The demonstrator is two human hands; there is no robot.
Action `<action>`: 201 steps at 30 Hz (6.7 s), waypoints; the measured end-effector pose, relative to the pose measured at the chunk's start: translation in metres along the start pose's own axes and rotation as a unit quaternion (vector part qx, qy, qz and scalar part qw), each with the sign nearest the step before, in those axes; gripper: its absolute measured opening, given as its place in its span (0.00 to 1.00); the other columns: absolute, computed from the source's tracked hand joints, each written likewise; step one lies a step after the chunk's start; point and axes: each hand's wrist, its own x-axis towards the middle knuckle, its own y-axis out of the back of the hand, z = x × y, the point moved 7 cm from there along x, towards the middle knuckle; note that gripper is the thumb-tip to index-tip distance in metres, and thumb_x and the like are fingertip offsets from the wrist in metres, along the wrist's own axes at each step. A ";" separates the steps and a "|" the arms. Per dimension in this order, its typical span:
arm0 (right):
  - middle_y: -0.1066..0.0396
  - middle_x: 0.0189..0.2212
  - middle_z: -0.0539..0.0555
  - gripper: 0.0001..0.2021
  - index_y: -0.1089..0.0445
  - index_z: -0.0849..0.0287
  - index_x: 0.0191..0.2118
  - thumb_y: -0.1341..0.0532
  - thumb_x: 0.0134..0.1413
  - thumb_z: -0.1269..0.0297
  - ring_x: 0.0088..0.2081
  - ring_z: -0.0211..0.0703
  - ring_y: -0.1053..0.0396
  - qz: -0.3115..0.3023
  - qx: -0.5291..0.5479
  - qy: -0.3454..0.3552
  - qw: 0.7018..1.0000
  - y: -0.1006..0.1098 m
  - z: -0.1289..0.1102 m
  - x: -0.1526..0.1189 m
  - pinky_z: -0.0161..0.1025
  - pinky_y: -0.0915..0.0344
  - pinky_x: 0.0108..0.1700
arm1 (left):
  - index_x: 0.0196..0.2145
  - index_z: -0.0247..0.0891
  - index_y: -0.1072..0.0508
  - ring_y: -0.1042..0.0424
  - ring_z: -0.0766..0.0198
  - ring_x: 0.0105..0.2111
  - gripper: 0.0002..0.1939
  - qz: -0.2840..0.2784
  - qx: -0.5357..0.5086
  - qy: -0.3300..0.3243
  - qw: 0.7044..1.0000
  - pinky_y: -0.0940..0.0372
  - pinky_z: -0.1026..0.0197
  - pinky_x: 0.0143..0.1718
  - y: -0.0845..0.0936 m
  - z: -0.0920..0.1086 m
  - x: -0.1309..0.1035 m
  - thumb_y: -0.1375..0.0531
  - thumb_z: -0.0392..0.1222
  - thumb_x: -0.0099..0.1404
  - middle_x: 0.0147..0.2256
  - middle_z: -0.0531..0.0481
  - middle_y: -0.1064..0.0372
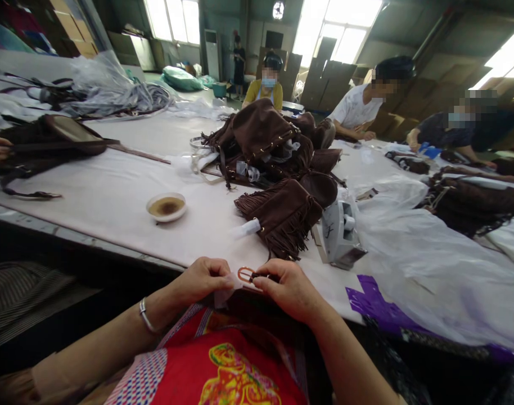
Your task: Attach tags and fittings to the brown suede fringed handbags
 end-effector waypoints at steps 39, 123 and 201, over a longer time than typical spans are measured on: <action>0.28 0.32 0.53 0.07 0.22 0.57 0.36 0.39 0.63 0.66 0.35 0.41 0.30 -0.061 -0.245 0.109 0.961 -0.015 -0.025 -0.002 0.35 0.38 0.39 | 0.31 0.34 0.18 0.31 0.64 0.24 0.12 -0.009 0.148 0.065 0.987 0.40 0.67 0.24 -0.004 0.000 -0.008 0.35 0.46 0.55 0.26 0.49 0.23; 0.25 0.35 0.52 0.06 0.21 0.57 0.36 0.37 0.60 0.68 0.37 0.40 0.28 -0.080 -0.044 0.114 0.989 -0.015 -0.032 -0.001 0.34 0.35 0.41 | 0.33 0.31 0.23 0.36 0.69 0.24 0.19 -0.034 0.049 -0.005 0.998 0.42 0.67 0.25 -0.018 0.003 -0.006 0.33 0.53 0.56 0.25 0.52 0.30; 0.21 0.38 0.53 0.10 0.23 0.55 0.45 0.38 0.58 0.63 0.38 0.44 0.26 -0.112 -0.247 0.070 0.960 -0.016 0.004 -0.002 0.35 0.39 0.38 | 0.32 0.32 0.24 0.39 0.69 0.21 0.26 -0.181 0.152 0.055 0.970 0.44 0.68 0.23 -0.039 0.011 -0.007 0.48 0.58 0.68 0.24 0.50 0.31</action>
